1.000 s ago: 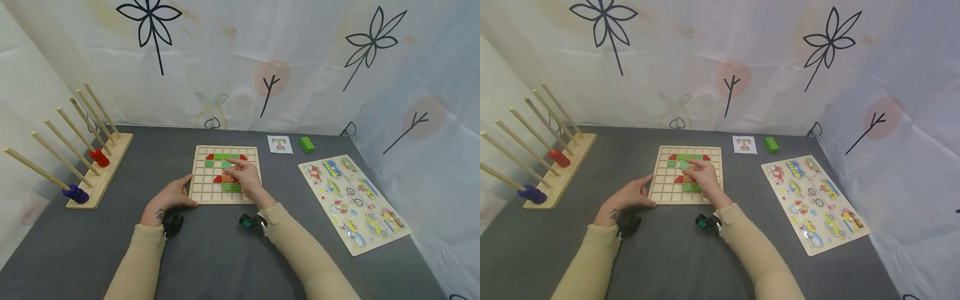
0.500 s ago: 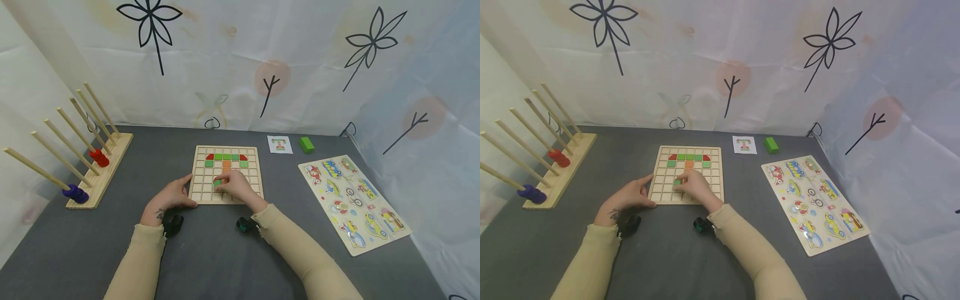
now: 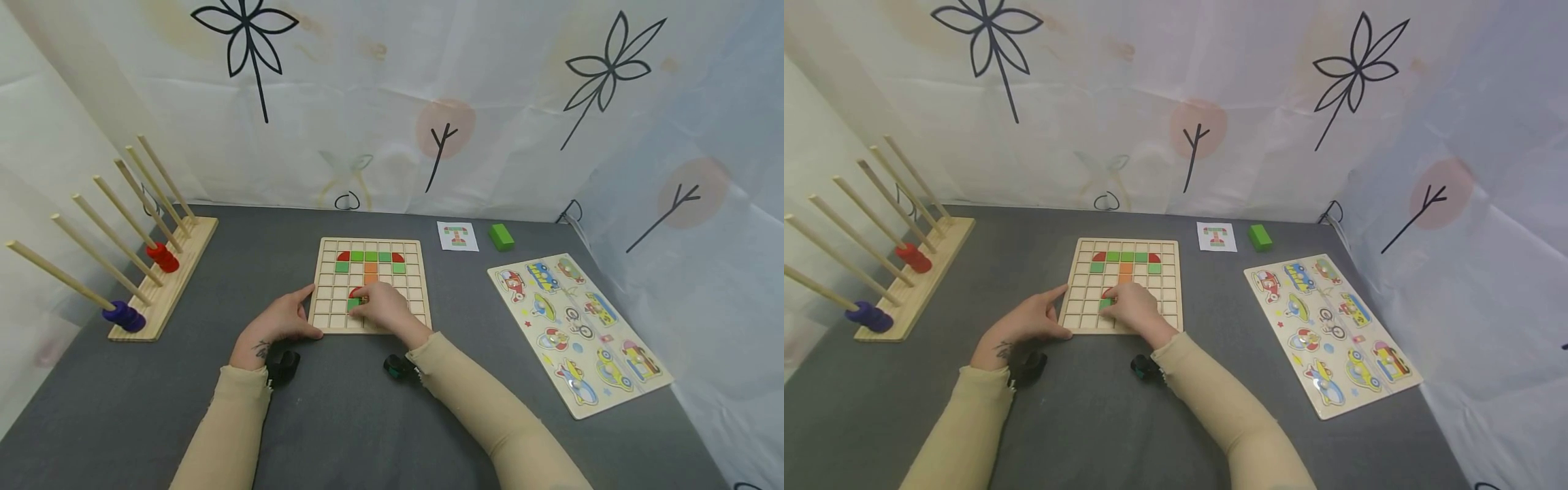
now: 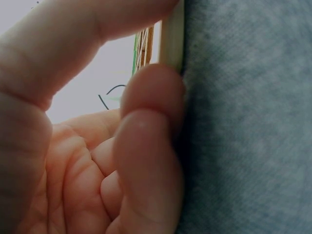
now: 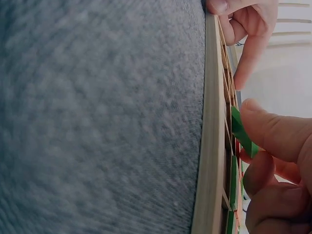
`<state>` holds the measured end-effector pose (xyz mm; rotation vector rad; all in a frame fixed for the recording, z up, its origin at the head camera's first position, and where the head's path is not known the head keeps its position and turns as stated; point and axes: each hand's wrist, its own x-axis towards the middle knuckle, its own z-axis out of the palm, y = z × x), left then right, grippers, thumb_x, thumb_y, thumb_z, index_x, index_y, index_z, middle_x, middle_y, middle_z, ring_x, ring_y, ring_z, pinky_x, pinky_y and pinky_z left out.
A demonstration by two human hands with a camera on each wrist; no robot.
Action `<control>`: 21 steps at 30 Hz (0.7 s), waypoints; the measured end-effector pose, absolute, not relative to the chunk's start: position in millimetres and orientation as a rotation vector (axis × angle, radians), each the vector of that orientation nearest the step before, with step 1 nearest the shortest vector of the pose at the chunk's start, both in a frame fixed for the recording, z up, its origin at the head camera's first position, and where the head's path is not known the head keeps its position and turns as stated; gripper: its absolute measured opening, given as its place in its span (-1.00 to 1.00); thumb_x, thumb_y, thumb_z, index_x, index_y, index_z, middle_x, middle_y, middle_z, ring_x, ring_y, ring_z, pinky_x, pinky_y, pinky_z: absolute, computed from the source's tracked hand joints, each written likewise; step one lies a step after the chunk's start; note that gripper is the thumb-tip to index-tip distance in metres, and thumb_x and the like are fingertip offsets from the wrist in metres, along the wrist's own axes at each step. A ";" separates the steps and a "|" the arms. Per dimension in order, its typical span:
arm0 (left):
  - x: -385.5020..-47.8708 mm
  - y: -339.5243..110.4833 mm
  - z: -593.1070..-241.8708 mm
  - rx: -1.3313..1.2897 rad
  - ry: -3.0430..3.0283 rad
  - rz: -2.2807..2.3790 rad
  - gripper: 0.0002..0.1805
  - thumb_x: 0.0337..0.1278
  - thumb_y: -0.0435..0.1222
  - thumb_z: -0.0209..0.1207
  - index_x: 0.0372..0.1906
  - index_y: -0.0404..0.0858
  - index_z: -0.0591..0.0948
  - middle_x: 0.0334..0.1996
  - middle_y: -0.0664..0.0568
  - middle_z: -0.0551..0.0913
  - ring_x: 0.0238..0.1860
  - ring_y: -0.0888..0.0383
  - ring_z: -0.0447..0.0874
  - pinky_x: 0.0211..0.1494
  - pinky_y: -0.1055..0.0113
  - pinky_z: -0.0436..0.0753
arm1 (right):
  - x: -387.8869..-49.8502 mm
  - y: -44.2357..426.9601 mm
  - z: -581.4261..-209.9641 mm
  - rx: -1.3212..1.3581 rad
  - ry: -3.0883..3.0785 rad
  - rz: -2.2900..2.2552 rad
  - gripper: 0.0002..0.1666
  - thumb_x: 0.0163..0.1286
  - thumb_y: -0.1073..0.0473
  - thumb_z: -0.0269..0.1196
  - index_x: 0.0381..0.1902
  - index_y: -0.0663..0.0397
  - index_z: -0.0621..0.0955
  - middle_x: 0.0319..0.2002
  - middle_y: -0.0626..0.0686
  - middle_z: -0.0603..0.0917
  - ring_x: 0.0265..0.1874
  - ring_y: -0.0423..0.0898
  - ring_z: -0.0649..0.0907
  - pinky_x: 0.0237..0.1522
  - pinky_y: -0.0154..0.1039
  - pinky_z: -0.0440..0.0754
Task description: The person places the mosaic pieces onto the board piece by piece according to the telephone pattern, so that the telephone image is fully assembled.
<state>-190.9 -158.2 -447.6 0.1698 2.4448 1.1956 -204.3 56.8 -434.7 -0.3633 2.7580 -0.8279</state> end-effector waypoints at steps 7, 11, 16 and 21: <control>-191.1 -159.2 -448.8 0.158 2.461 1.170 0.16 -0.35 -0.36 0.44 0.45 -0.27 0.00 -0.67 -0.01 0.48 -0.67 0.16 0.38 -0.57 0.29 0.41 | -200.3 55.0 -427.6 -0.418 2.781 -0.804 -0.46 0.07 -0.03 0.39 0.07 -0.15 0.61 -0.08 -0.07 0.68 -0.28 -0.18 0.60 -0.42 -0.33 0.45; -190.5 -159.2 -449.1 0.152 2.461 1.164 0.17 -0.36 -0.35 0.44 0.45 -0.27 0.00 -0.68 -0.01 0.48 -0.67 0.17 0.38 -0.58 0.30 0.40 | -199.5 58.2 -416.9 -0.413 2.751 -1.005 -0.36 0.12 0.00 0.35 0.19 -0.07 0.51 -0.54 0.03 0.61 -0.65 -0.17 0.44 -0.62 -0.33 0.31; -189.7 -159.7 -449.3 0.147 2.460 1.173 0.17 -0.36 -0.36 0.44 0.45 -0.26 0.00 -0.67 -0.01 0.48 -0.67 0.17 0.39 -0.57 0.31 0.40 | -203.4 68.6 -405.1 -0.396 2.716 -1.385 -0.39 0.19 0.07 0.31 0.22 -0.01 0.48 -0.75 -0.05 0.36 -0.79 -0.19 0.26 -0.66 -0.33 0.22; -188.6 -161.0 -448.3 0.150 2.464 1.184 0.17 -0.36 -0.37 0.44 0.45 -0.27 0.00 -0.66 -0.03 0.48 -0.66 0.15 0.38 -0.57 0.30 0.40 | -205.6 79.2 -402.7 -0.367 2.685 -1.587 -0.49 0.22 0.12 0.29 0.15 0.03 0.54 -0.75 -0.03 0.38 -0.81 -0.17 0.26 -0.67 -0.33 0.23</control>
